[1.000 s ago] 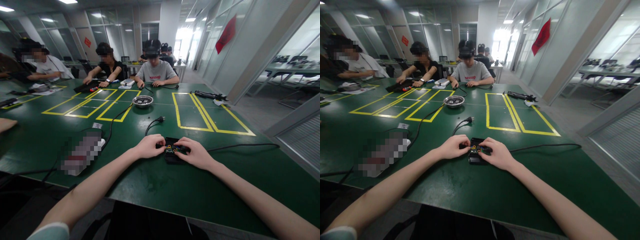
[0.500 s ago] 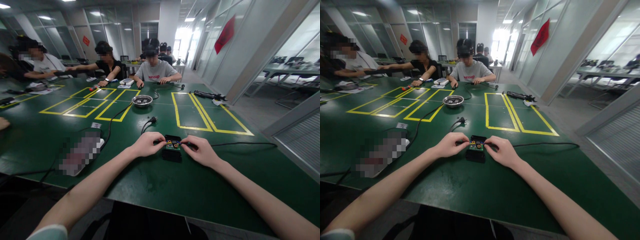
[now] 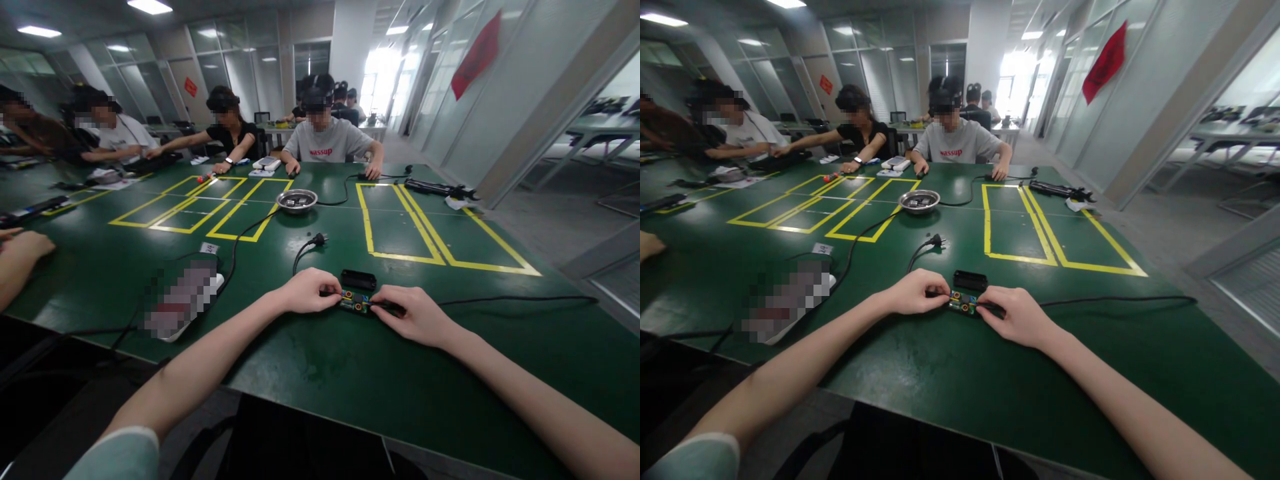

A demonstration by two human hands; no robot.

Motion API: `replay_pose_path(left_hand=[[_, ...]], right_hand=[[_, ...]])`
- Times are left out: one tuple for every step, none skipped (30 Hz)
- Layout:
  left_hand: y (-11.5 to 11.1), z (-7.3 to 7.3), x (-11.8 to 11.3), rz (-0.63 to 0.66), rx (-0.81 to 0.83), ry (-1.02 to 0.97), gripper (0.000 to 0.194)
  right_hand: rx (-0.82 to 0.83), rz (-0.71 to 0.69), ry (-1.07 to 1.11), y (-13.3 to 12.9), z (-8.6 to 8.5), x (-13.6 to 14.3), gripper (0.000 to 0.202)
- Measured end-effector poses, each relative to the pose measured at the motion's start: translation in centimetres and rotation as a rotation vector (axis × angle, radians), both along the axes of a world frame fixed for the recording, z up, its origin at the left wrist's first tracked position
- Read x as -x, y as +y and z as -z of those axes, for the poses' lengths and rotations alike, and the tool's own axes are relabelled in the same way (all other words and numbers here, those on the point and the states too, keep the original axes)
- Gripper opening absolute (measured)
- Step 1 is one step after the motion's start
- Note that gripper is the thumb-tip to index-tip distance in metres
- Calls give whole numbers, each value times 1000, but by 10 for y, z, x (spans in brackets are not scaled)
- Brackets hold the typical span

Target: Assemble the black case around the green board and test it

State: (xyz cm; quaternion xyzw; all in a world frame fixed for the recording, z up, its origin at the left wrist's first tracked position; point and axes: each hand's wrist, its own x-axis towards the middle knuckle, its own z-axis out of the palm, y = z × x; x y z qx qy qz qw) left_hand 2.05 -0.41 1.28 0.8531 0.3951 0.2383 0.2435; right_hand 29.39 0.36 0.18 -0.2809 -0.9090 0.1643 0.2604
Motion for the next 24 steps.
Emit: replay_pose_path(left_hand=[[0,0,0,5,-1,1,10],[1,0,1,16,3,0,10],[1,1,1,25,7,0,10],[1,1,1,33,15,6,10],[1,1,1,31,19,7,10],[1,1,1,19,16,8,11],[1,1,0,20,20,18,11],[1,1,0,17,19,24,11],[1,2,-1,16,19,25,11],[1,2,-1,13,24,26,10],[1,2,-1,10,30,26,10],[1,1,-1,6,38,26,10],[1,1,-1,5,43,28,10],[1,1,-1,7,44,29,9],[1,0,0,9,39,34,10],[1,0,1,21,18,39,10],[2,-1,1,47,-1,46,10],[2,-1,2,57,-9,45,9],[2,-1,2,59,-11,45,10],[2,-1,3,62,-9,50,12],[2,0,3,65,-12,50,11],[2,0,2,60,-10,46,11],[2,0,2,49,-4,38,11],[2,1,2,35,4,30,11]], right_hand=[[-3,-4,-7,0,0,0,16],[-1,-9,-14,0,0,1,16],[2,-15,-19,-1,0,1,16],[2,-18,-22,-1,0,1,16],[-3,-19,-23,-1,1,1,15],[-13,-18,-22,-1,1,1,15],[-27,-17,-21,-1,1,1,14],[-40,-18,-21,0,1,1,14],[-51,-22,-22,0,0,1,14],[-57,-28,-27,1,0,0,14],[-60,-36,-34,1,-1,0,14],[-61,-41,-41,2,-2,0,16],[-62,-44,-47,2,-2,0,17],[-62,-42,-50,2,-3,0,20],[-60,-36,-51,3,-4,0,22],[-53,-30,-49,3,-4,0,24],[-39,-22,-44,4,-3,0,25],[-19,-14,-38,4,-2,-1,25],[6,-7,-30,5,-1,-1,25],[30,2,-22,6,0,-1,24],[50,12,-14,6,0,-1,23],[65,23,-6,7,1,-1,23],[74,33,1,7,2,-2,23],[78,40,4,8,2,-1,24]])
